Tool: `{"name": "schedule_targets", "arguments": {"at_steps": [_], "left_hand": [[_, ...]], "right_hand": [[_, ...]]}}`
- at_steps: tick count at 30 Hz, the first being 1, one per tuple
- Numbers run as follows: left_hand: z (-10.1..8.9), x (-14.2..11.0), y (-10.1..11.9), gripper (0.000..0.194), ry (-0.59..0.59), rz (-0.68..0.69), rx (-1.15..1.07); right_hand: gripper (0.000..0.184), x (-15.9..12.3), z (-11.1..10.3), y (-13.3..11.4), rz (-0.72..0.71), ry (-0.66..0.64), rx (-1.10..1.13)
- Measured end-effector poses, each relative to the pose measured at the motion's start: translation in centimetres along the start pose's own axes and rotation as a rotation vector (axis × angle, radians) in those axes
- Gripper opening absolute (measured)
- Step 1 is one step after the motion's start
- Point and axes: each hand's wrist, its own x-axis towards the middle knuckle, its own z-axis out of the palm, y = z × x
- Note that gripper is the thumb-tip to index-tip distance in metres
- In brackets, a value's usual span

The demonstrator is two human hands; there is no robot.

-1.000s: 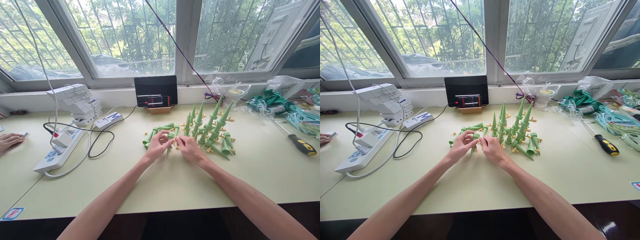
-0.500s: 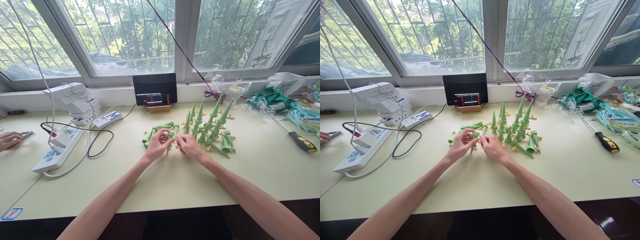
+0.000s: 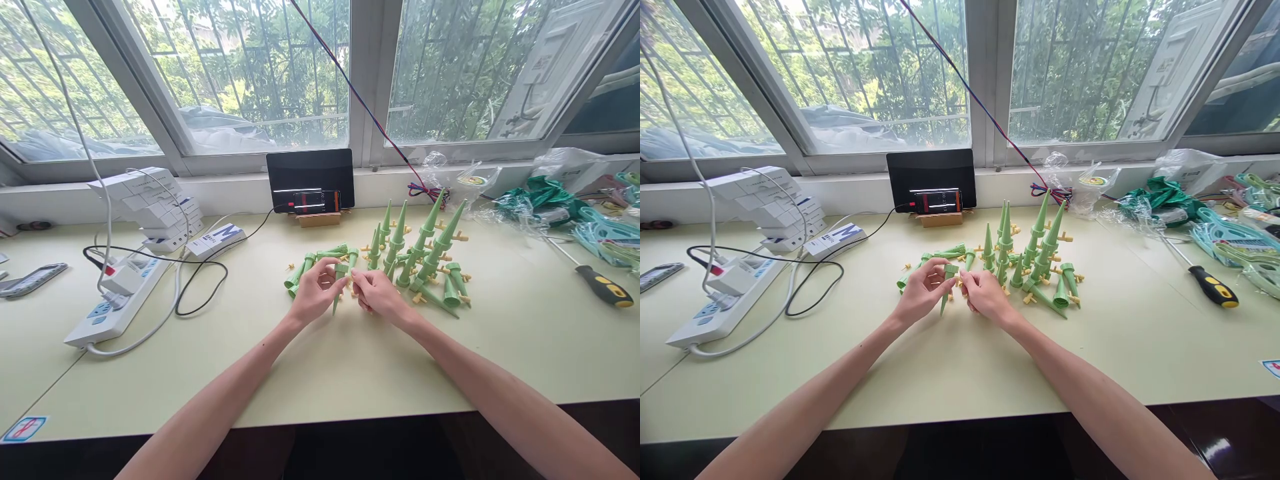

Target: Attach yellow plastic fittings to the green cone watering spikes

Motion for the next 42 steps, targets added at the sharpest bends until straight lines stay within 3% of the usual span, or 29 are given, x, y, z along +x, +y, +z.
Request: {"name": "schedule_targets", "arguments": {"at_steps": [4,8,22,27,36,42], "left_hand": [[-0.08,0.13,-0.04,0.036,0.008,-0.044,-0.025],[-0.22,0.24,-0.17,0.037,0.04,-0.102,-0.035],[-0.26,0.2,0.17,0.04,0.006,-0.088,-0.036],[-0.24,0.22,0.18,0.04,0.003,-0.077,-0.031],[-0.2,0.15,0.21,0.038,-0.007,-0.068,-0.041],[-0.19,0.12,0.15,0.038,-0.012,-0.072,-0.029]], "right_hand": [[0.044,-0.17,0.16,-0.14,-0.124,0.094,-0.2],[0.033,-0.22,0.27,-0.19,-0.164,0.109,-0.245],[0.038,-0.06,-0.05,0.4,-0.242,0.108,-0.341],[0.039,0.03,-0.08,0.13,-0.176,0.078,-0.285],[0.041,0.05,-0.16,-0.02,-0.002,-0.049,0.053],[0.043,0.06,-0.08,0.04,0.033,-0.045,0.075]]}}
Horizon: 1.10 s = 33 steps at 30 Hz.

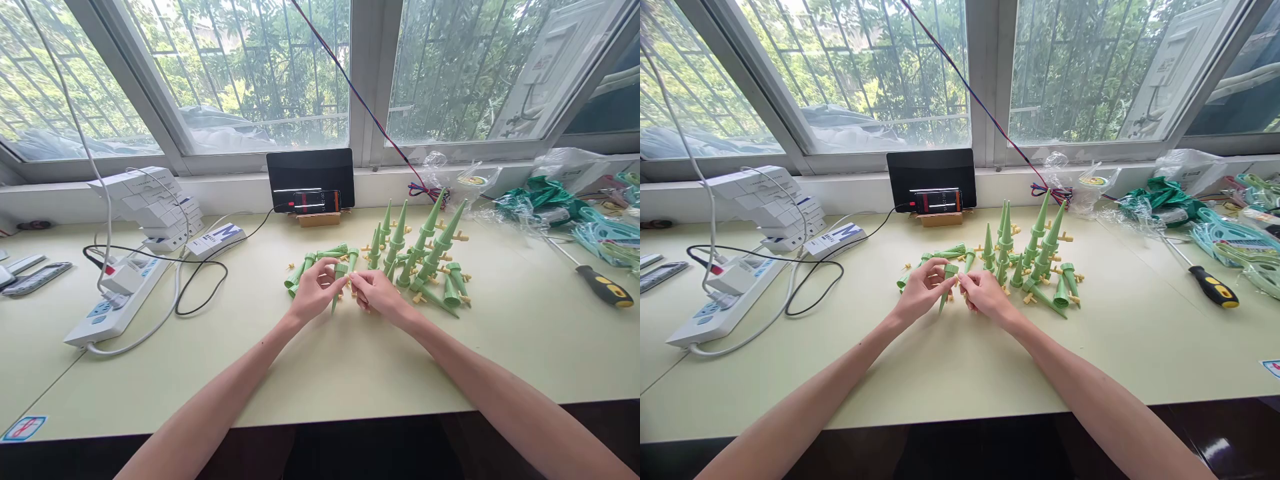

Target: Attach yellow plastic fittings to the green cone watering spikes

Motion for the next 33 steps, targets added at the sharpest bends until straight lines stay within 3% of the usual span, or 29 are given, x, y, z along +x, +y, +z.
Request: {"name": "schedule_targets", "arguments": {"at_steps": [11,33], "left_hand": [[-0.14,0.0,0.43,0.038,-0.048,-0.069,-0.064],[0.03,0.03,0.13,0.042,-0.085,-0.074,-0.128]], "right_hand": [[0.044,-0.13,0.21,-0.16,-0.044,0.033,-0.104],[0.042,-0.07,0.12,0.12,-0.042,0.044,-0.17]]}}
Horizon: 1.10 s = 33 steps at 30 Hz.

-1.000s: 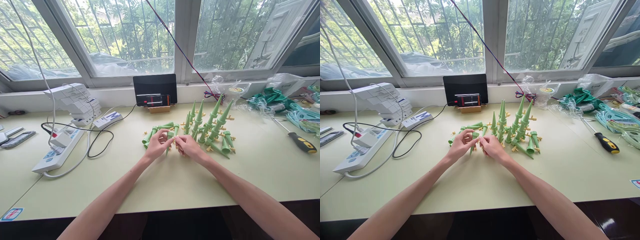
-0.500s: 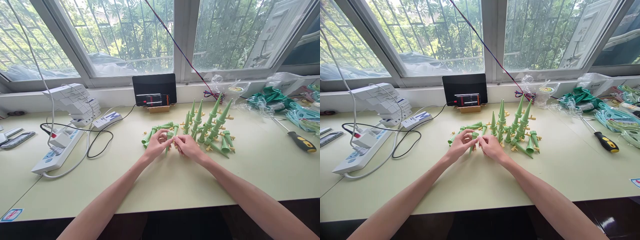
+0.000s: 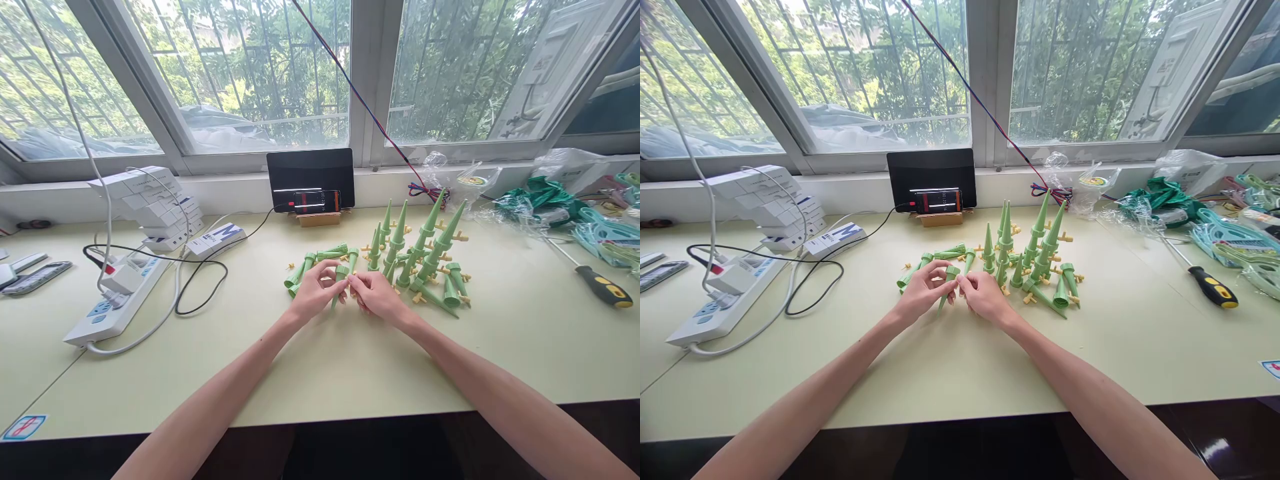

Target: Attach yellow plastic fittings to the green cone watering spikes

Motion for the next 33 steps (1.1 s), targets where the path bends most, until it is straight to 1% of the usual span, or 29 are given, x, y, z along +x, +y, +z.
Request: {"name": "schedule_targets", "arguments": {"at_steps": [5,14,19,23,29,33], "left_hand": [[-0.13,-0.03,-0.17,0.042,-0.012,-0.006,-0.01],[-0.18,0.12,-0.34,0.042,-0.006,-0.002,-0.012],[-0.18,0.1,-0.19,0.041,0.006,0.002,-0.024],[-0.25,0.13,-0.09,0.04,-0.005,0.017,-0.001],[-0.12,0.14,0.11,0.04,0.003,0.076,0.062],[-0.06,0.12,0.15,0.039,0.009,0.089,0.082]], "right_hand": [[0.042,0.01,0.04,0.04,-0.017,0.009,-0.017],[0.041,0.1,0.19,0.42,-0.089,0.07,-0.118],[0.042,0.13,0.16,0.31,-0.098,0.08,-0.117],[0.043,0.06,0.07,0.02,-0.05,0.042,-0.053],[0.044,0.16,0.03,0.05,0.046,-0.028,0.135],[0.046,0.26,0.0,0.08,0.085,-0.058,0.242]]}}
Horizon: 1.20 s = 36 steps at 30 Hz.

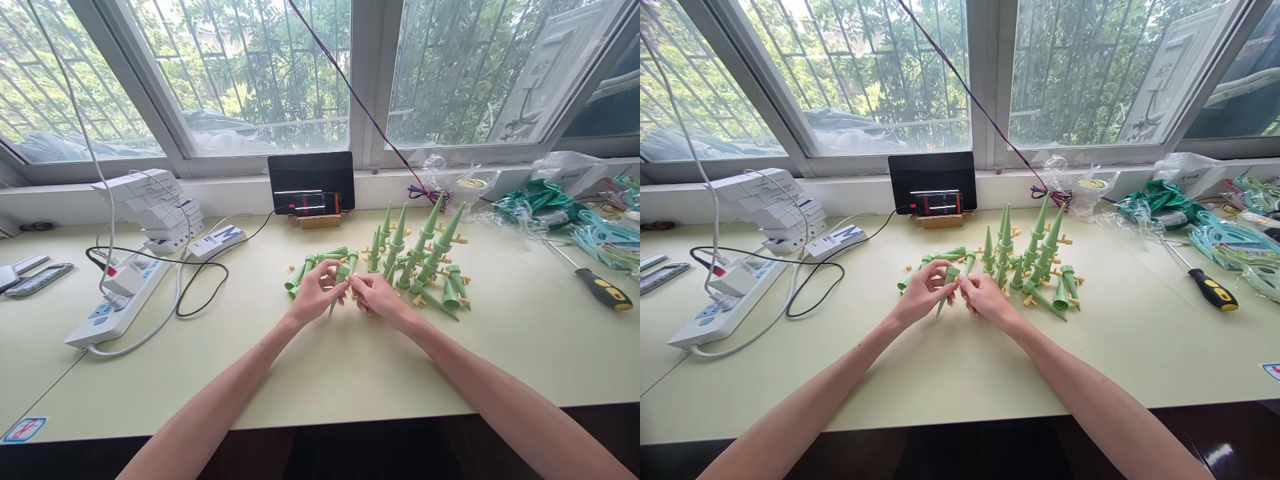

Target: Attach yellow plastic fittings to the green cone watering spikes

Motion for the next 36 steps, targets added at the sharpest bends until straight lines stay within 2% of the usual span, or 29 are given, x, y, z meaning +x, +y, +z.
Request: {"name": "schedule_targets", "arguments": {"at_steps": [10,16,20,27,36], "left_hand": [[0.0,-0.09,-0.09,0.042,-0.003,-0.014,-0.046],[-0.12,0.03,-0.1,0.043,-0.002,-0.023,-0.061],[-0.15,0.01,0.06,0.042,0.007,-0.041,-0.091],[-0.34,0.1,0.27,0.041,0.061,-0.148,-0.226],[-0.56,0.42,0.16,0.039,0.173,-0.197,-0.264]], "right_hand": [[0.053,-0.11,-0.08,-0.26,0.065,-0.032,0.141],[0.053,-0.05,-0.1,-0.07,0.039,-0.032,0.092],[0.051,-0.02,-0.01,-0.01,-0.022,-0.005,0.021],[0.041,-0.46,0.22,-0.39,-0.254,0.184,-0.204],[0.033,-0.88,0.45,-0.68,-0.31,0.225,-0.304]]}}
